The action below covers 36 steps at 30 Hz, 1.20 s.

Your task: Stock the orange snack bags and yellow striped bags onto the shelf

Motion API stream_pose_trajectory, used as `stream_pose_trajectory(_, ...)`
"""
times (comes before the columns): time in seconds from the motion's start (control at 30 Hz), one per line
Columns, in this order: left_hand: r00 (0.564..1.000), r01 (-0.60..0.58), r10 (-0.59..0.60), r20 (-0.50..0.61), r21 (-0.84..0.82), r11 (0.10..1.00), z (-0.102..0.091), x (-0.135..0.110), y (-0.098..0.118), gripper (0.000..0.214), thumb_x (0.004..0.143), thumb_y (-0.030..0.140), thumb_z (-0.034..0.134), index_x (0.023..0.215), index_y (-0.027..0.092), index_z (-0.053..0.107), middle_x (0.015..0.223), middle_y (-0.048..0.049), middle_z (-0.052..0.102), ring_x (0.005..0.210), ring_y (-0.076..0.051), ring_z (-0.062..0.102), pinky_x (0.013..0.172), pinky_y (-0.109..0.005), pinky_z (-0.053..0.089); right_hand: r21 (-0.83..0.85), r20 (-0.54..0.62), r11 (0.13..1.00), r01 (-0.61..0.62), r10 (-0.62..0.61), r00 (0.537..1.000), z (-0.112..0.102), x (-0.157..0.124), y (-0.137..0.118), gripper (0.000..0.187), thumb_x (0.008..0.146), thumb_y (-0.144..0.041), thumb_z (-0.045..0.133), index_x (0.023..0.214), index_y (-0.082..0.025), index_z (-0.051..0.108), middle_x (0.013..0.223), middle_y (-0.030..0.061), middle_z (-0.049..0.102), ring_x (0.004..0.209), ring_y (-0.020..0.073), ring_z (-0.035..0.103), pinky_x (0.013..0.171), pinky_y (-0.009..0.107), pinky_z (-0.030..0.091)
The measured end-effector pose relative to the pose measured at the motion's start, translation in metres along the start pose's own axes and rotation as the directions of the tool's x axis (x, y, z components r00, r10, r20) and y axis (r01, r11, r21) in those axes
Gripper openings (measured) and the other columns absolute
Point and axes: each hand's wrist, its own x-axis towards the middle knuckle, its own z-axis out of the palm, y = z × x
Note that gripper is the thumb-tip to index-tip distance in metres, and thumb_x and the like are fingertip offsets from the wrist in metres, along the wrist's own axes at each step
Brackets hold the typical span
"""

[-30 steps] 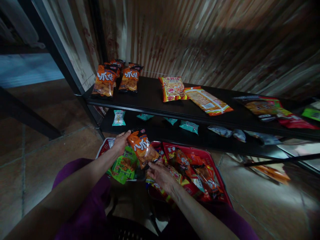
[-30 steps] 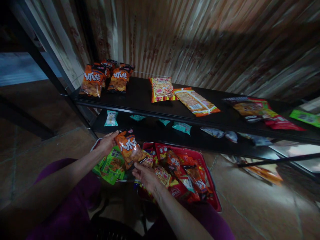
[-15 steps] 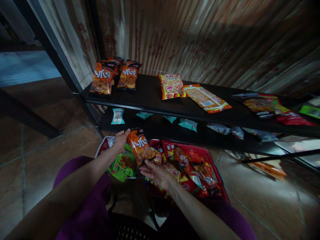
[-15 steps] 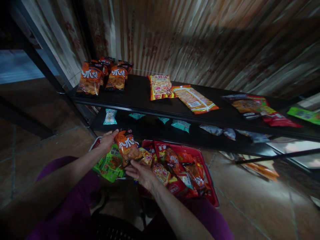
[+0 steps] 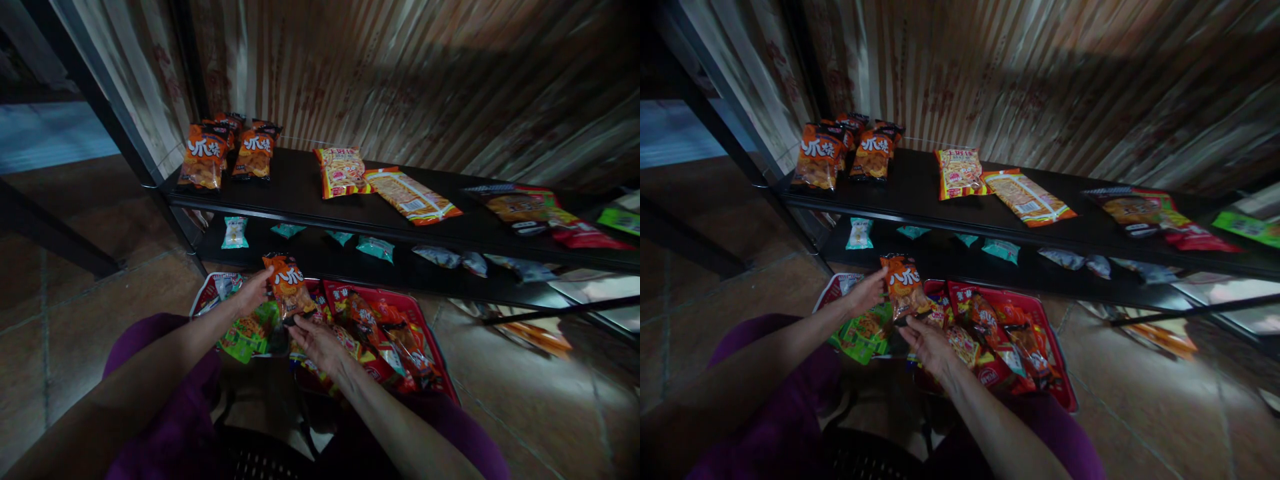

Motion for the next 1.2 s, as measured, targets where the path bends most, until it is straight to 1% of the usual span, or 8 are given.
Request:
stream_pose_trajectory(0.13,0.992,0.048,-0.051,0.117,0.027,0.998,0.004,-0.009,-0.014,0.043,0.066,0.031,0.078,0.104,0.017,0.063,0.103,-0.0114,0.069,0.083,-0.021,0.066,0.072,-0.032,0.051,0.017,-0.005,1.0,0.013,-0.012,1.0,-0.002,0.002,0.001,0.024,0.055,-0.014,0.083,0.068,-0.017,0.064,0.07,-0.0012,0.07,0.063,0.0102,0.066,0.07,0.023,0.057)
stream_pose_trajectory(0.33,0.997,-0.006,0.01,0.076,-0.054,0.999,0.005,-0.008,-0.026,0.029,0.068,0.023,0.077,0.092,0.013,0.067,0.101,-0.0115,0.071,0.089,-0.022,0.066,0.077,-0.031,0.053,-0.018,0.038,0.999,0.045,-0.044,0.998,0.003,-0.001,0.001,0.026,0.051,-0.019,0.086,0.066,-0.018,0.064,0.072,-0.0011,0.07,0.067,0.0115,0.066,0.071,0.024,0.056)
stream_pose_trajectory(0.5,0.997,0.057,-0.048,0.061,-0.158,0.986,0.007,-0.009,-0.027,0.022,0.075,0.019,0.07,0.095,0.012,0.066,0.102,-0.0112,0.071,0.096,-0.024,0.065,0.084,-0.035,0.053,-0.047,0.054,0.989,0.144,-0.141,0.989,0.01,-0.004,-0.001,0.03,0.048,-0.023,0.088,0.067,-0.018,0.065,0.068,-0.003,0.069,0.062,0.0093,0.063,0.065,0.022,0.055)
stream_pose_trajectory(0.63,0.99,0.107,-0.085,0.116,-0.195,0.975,0.007,-0.012,-0.03,0.023,0.077,0.02,0.068,0.099,0.012,0.064,0.103,-0.0118,0.07,0.095,-0.025,0.066,0.086,-0.039,0.053,-0.101,0.008,0.983,0.156,-0.156,0.988,0.01,-0.005,0.002,0.035,0.042,-0.027,0.09,0.057,-0.017,0.059,0.06,-0.0034,0.065,0.058,0.0099,0.062,0.065,0.025,0.055)
stream_pose_trajectory(0.73,0.986,0.083,-0.055,0.157,-0.179,0.98,0.008,-0.014,-0.031,0.028,0.076,0.019,0.07,0.102,0.012,0.062,0.103,-0.0121,0.07,0.092,-0.024,0.068,0.086,-0.039,0.053,-0.146,-0.019,0.974,0.171,-0.176,0.984,0.01,-0.006,0.005,0.041,0.04,-0.03,0.09,0.05,-0.017,0.053,0.056,-0.0038,0.063,0.056,0.0108,0.061,0.065,0.028,0.056)
stream_pose_trajectory(0.8,0.989,0.058,-0.033,0.146,-0.174,0.983,0.008,-0.015,-0.03,0.029,0.074,0.016,0.071,0.102,0.012,0.061,0.102,-0.0118,0.071,0.091,-0.024,0.068,0.086,-0.038,0.054,-0.178,-0.012,0.969,0.173,-0.178,0.984,0.011,-0.008,0.007,0.039,0.041,-0.033,0.09,0.052,-0.017,0.056,0.058,-0.0032,0.064,0.058,0.0112,0.062,0.067,0.028,0.056)
stream_pose_trajectory(0.97,0.986,0.05,-0.023,0.162,-0.163,0.985,0.005,-0.015,-0.025,0.035,0.071,0.015,0.073,0.104,0.014,0.061,0.102,-0.0104,0.07,0.09,-0.023,0.068,0.084,-0.037,0.054,-0.147,0.003,0.964,0.22,-0.222,0.975,0.009,-0.013,0.001,0.039,0.051,-0.041,0.086,0.076,-0.018,0.068,0.079,0.0004,0.07,0.066,0.0105,0.064,0.068,0.024,0.054)
stream_pose_trajectory(1.2,0.985,0.054,-0.03,0.169,-0.134,0.99,0.005,-0.017,-0.021,0.04,0.066,0.013,0.076,0.103,0.015,0.062,0.102,-0.0093,0.071,0.091,-0.023,0.068,0.085,-0.037,0.052,-0.153,-0.026,0.958,0.241,-0.247,0.969,0.003,-0.016,-0.009,0.036,0.048,-0.034,0.088,0.072,-0.017,0.067,0.073,-0.0001,0.07,0.059,0.0093,0.061,0.058,0.021,0.051)
